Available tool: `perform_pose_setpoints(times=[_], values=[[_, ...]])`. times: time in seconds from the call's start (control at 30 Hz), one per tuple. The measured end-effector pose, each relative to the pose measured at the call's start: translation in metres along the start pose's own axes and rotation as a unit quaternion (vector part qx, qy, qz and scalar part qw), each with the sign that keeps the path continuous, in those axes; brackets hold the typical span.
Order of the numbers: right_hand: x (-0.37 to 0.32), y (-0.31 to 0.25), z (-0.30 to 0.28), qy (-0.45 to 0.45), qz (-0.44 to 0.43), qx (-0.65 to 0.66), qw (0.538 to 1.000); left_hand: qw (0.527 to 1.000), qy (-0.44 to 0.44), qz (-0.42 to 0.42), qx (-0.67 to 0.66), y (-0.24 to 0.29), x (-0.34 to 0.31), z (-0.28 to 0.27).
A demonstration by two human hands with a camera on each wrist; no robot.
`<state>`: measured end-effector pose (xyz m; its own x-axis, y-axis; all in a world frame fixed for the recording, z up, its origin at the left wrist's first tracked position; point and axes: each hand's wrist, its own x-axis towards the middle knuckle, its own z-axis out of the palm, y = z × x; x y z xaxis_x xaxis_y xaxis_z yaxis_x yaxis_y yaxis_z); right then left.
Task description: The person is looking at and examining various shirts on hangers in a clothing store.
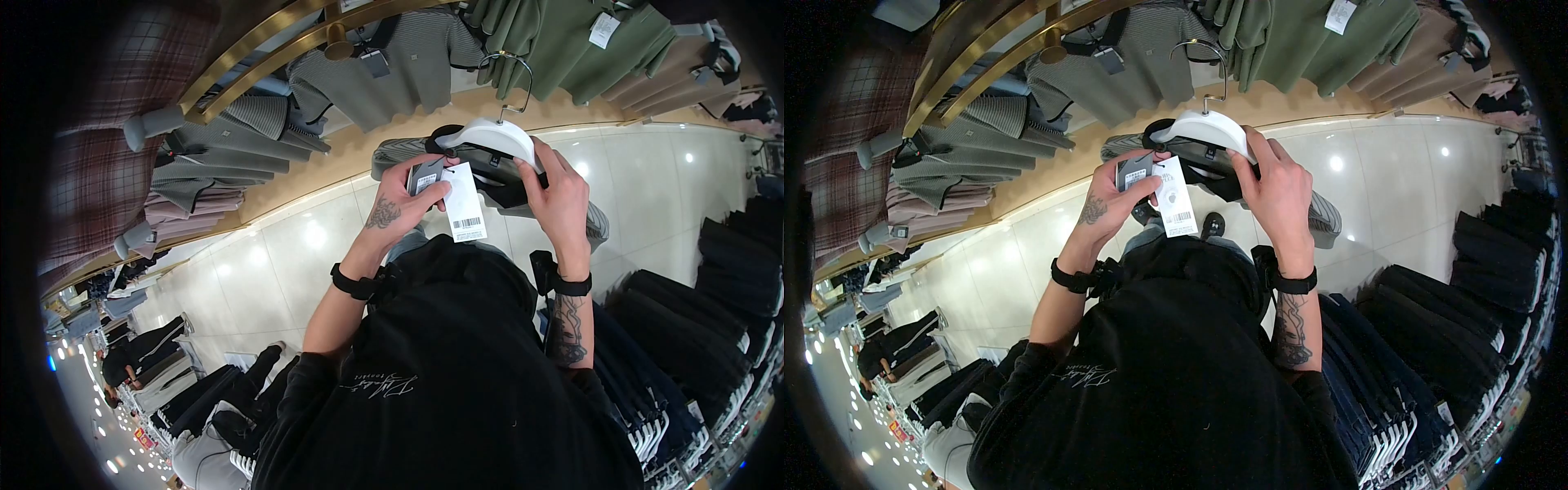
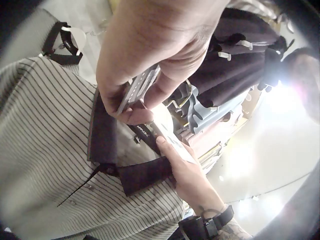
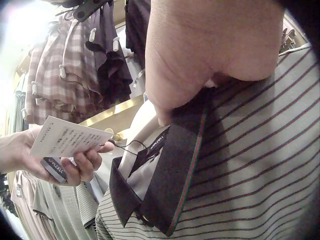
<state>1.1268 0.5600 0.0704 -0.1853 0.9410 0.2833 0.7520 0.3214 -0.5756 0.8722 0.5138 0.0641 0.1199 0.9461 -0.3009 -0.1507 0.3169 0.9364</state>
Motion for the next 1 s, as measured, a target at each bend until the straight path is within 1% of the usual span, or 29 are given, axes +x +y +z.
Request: perform_pose_setpoints(times=[0.2,0.3,0.4,0.5,0.6,0.7,0.8,0.9,1.0], values=[[0.001,-0.001,-0.001,-0.006,0.007,0.004,1.0,1.0,0.008,0.0,-0.01,-0.001,0.001,0.0],[0.001,-0.001,-0.001,-0.006,0.006,0.003,1.0,0.999,0.009,0.0,-0.037,-0.007,0.001,-0.002],[0.001,0.0,0.0,-0.001,-0.001,0.003,1.0,0.996,0.011,-0.017,-0.084,-0.005,-0.001,-0.002],[0.0,0.001,0.0,0.003,-0.004,0.004,1.0,0.984,-0.007,-0.083,-0.157,-0.007,0.001,-0.009],[-0.001,0.001,0.0,0.001,-0.002,0.006,1.0,0.978,0.018,-0.076,-0.195,-0.01,0.0,-0.006],[-0.001,-0.001,-0.001,-0.008,0.008,0.003,1.0,0.969,-0.03,-0.084,-0.228,-0.013,0.001,-0.012],[-0.002,-0.001,-0.001,-0.012,0.013,0.001,1.0,0.961,-0.028,-0.084,-0.261,-0.014,0.0,-0.008],[0.0,-0.001,-0.002,-0.012,0.013,0.004,1.0,0.96,-0.032,-0.094,-0.263,-0.012,0.001,-0.007],[-0.001,0.0,-0.001,-0.007,0.007,0.008,1.0,0.927,-0.074,-0.126,-0.346,-0.017,0.005,-0.013]])
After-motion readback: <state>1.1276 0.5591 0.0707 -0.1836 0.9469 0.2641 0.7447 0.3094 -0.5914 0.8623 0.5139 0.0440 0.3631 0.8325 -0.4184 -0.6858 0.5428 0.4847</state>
